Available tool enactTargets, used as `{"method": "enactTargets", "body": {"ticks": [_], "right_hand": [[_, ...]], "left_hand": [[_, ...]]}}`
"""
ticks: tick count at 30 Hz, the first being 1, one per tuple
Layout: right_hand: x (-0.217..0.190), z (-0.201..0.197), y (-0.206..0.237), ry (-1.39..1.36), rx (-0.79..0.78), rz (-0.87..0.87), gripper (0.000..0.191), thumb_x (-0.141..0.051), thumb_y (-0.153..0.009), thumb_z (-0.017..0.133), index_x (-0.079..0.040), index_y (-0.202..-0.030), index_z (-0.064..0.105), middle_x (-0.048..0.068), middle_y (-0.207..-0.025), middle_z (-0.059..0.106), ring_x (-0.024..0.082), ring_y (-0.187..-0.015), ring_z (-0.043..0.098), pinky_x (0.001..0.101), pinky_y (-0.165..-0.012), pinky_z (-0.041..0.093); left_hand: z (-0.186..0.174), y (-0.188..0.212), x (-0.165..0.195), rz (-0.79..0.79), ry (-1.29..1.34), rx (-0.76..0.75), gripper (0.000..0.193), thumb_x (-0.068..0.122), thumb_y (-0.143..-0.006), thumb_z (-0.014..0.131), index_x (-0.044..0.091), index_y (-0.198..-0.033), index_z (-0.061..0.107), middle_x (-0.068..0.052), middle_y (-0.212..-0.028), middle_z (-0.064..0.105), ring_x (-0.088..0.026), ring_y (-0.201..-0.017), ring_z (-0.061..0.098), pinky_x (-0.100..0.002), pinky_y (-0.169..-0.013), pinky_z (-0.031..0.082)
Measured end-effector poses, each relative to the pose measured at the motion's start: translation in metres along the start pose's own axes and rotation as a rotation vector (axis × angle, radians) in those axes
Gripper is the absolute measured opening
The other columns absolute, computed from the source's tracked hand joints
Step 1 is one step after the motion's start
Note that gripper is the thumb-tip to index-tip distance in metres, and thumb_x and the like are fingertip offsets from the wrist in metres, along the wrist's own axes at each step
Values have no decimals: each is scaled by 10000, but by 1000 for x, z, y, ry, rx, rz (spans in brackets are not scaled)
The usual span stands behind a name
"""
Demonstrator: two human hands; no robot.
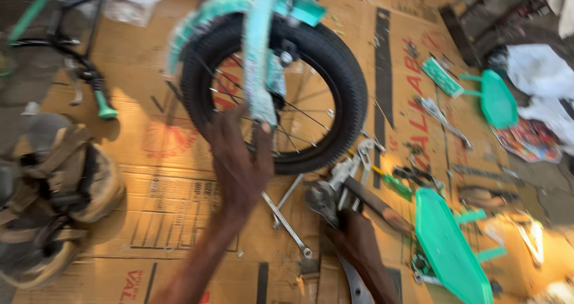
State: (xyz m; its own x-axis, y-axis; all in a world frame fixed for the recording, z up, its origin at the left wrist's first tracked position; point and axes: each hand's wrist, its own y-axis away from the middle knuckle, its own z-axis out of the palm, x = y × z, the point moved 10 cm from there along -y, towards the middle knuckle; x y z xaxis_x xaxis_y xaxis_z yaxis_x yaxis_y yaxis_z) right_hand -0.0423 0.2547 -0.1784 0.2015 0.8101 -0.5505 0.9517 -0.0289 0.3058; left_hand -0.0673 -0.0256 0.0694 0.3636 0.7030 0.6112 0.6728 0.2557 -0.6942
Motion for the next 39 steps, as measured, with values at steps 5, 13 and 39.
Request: {"method": "enactTargets", "body": {"ticks": [5,13,39], "right_hand": [[-20,-66,13,-530,84,136,288,-197,-738,811,-13,-960,808,58,-591,617,131,-521,500,335,-485,379],[-157,-206,28,-560,246,214,424,-340,-849,823,45,-1028,808,69,-510,461,151,-441,395,339,-430,281],[-77,-47,-14,-1158,-368,221,544,5,-808,753,54,-1337,636,204,-1016,770,229,-748,666,339,-645,526]], "left_hand": [[38,44,-21,-507,364,-187,248,298,-1011,562,53,-1043,590,-103,-863,595,-177,-747,592,-348,-671,495],[105,110,56,-646,765,-813,533,409,-1044,512,81,-1444,382,-109,-825,589,-202,-609,577,-378,-554,461],[24,-73,-26,-326,-78,-373,247,185,-1065,479,-55,-1099,523,-194,-578,641,-323,-501,694,-415,-405,511]]}}
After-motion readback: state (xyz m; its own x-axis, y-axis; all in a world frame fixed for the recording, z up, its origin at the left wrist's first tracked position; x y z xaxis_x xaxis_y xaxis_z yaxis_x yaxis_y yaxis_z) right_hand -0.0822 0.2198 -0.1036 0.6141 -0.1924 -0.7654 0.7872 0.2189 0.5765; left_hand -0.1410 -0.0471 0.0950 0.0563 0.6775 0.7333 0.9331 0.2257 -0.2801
